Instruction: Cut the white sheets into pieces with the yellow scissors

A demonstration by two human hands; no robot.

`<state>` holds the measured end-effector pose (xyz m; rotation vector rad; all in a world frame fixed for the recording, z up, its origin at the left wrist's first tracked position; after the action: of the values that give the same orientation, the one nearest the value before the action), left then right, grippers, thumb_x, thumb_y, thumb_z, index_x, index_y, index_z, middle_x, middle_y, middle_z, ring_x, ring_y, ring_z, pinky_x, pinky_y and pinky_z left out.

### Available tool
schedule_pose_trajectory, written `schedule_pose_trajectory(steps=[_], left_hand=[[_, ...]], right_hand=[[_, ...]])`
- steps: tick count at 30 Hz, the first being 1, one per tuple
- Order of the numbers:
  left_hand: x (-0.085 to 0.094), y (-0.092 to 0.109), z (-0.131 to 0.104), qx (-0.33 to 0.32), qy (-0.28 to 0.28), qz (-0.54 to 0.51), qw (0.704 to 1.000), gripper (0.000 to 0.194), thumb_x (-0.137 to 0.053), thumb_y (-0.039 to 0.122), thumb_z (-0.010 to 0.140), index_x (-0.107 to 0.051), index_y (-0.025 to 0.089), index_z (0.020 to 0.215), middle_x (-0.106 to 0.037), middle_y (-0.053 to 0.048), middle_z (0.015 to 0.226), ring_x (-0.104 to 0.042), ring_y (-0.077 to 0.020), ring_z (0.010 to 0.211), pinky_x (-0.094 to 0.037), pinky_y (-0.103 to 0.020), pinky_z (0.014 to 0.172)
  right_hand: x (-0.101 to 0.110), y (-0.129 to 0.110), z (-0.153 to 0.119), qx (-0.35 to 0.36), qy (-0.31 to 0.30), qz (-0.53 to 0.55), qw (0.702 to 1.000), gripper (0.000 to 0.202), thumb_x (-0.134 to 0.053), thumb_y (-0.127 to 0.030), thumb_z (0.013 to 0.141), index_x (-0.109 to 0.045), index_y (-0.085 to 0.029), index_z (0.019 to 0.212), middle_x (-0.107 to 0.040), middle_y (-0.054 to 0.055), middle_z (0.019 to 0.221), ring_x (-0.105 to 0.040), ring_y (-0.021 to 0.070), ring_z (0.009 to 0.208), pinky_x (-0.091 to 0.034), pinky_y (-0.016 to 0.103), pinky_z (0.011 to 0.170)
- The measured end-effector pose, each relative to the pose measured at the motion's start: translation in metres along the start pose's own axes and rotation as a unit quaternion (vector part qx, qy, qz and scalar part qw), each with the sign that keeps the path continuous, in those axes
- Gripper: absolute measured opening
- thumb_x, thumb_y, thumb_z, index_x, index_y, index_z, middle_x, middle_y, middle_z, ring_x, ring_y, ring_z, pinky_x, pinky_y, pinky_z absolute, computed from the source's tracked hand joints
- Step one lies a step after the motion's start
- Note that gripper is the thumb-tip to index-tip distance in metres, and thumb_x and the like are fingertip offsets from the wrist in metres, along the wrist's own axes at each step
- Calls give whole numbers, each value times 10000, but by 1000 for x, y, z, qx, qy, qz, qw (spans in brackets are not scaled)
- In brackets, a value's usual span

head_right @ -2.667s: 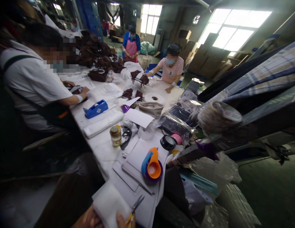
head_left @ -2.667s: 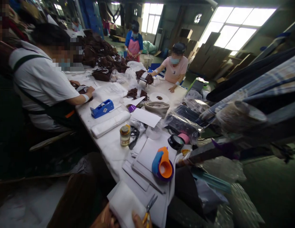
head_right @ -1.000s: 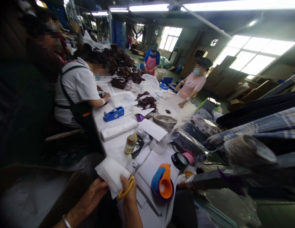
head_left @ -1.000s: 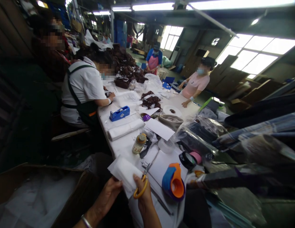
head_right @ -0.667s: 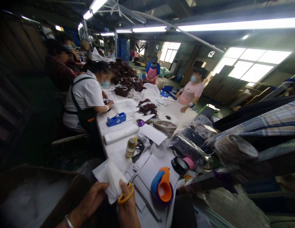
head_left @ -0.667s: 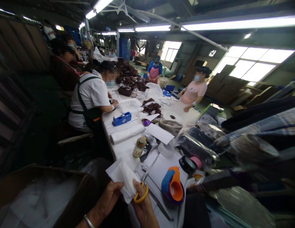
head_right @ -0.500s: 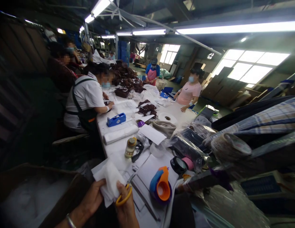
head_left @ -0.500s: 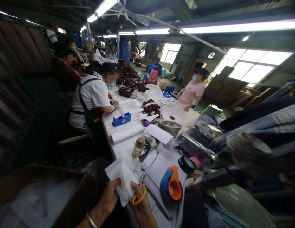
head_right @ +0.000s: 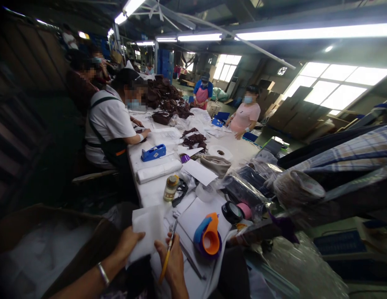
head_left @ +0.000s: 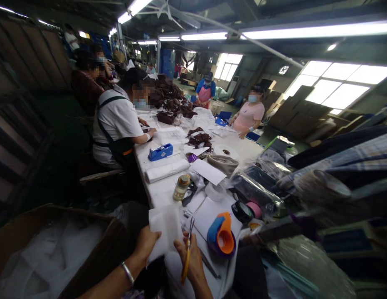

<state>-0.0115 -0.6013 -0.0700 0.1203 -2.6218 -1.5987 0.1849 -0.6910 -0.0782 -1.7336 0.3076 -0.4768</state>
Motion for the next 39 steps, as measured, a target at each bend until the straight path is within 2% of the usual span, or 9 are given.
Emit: schedule_pose_trajectory(steps=[3,6,12,19,24,27,32,35,39], left_hand=[[-5,-4,-6,14,-51,8,999,182,-694,6,584,-697,139,708,-731,-67,635,-653,-229,586,-478,-285,539],[-9,-7,-17,44,-120,4,992,179,-674,47,617,-700,114,781,-743,-84,662,-665,-246,591,-508,-312,558],[-2,-16,-34,122,-245,-42,961,355,-703,125,664,-654,114,1015,-772,-105,818,-703,-282,731,-563,-384,699],[5,-28,-30,133,-243,-63,959,363,-730,125,677,-645,125,1030,-777,-123,879,-716,-283,758,-575,-382,707],[5,-30,-27,122,-182,-76,973,326,-762,86,642,-680,93,957,-777,-124,798,-719,-288,698,-584,-382,667],[1,-34,-26,113,-129,-90,981,291,-774,65,621,-698,84,901,-773,-128,745,-721,-295,658,-583,-374,623],[-17,-28,-33,67,-136,-139,979,217,-782,203,698,-724,100,880,-775,-121,764,-714,-269,656,-554,-319,583],[-23,-19,-42,36,-169,-173,970,297,-784,311,732,-735,104,939,-784,-121,884,-724,-276,804,-560,-305,650],[-24,-15,-50,50,-195,-215,956,385,-773,377,759,-731,121,1044,-782,-111,989,-704,-297,996,-575,-330,790]], right_hand=[[2,-11,3,-21,-103,23,994,478,-727,-535,745,-587,-201,1057,-702,85,967,-679,268,817,-536,333,607],[4,-26,4,-8,-176,96,980,502,-763,-444,739,-583,-190,1133,-697,84,1047,-669,280,941,-554,379,764],[2,-24,-6,-4,-221,204,954,485,-713,-322,779,-592,-178,1226,-701,84,1108,-658,289,998,-509,430,910],[0,-16,-4,4,-202,174,964,524,-703,-338,767,-559,-166,1240,-699,108,1100,-659,309,985,-523,428,848],[4,-27,-6,86,-100,-30,991,348,-642,-273,799,-546,-199,1125,-681,70,1032,-658,259,919,-522,387,818],[-8,-38,-21,176,-36,-159,971,274,-534,-168,826,-536,-213,1096,-662,60,975,-647,235,864,-521,375,776],[-44,-40,-44,333,-15,-261,906,600,-423,21,677,-514,-213,1222,-655,98,1077,-624,266,1037,-524,450,897],[-50,-37,-46,353,9,-273,895,681,-415,33,643,-480,-209,1277,-647,116,1131,-613,277,1073,-532,470,905],[-54,-42,-44,349,12,-258,901,656,-421,32,667,-485,-207,1274,-645,108,1099,-621,261,1023,-543,436,866]])
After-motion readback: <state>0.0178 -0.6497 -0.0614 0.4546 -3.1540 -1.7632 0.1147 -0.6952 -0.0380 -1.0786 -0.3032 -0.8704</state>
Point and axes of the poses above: each hand's wrist, its own z-axis towards the middle knuckle, its own x-axis out of the back of the hand, y = z × x, the point moved 6 cm from there along z, towards the middle knuckle
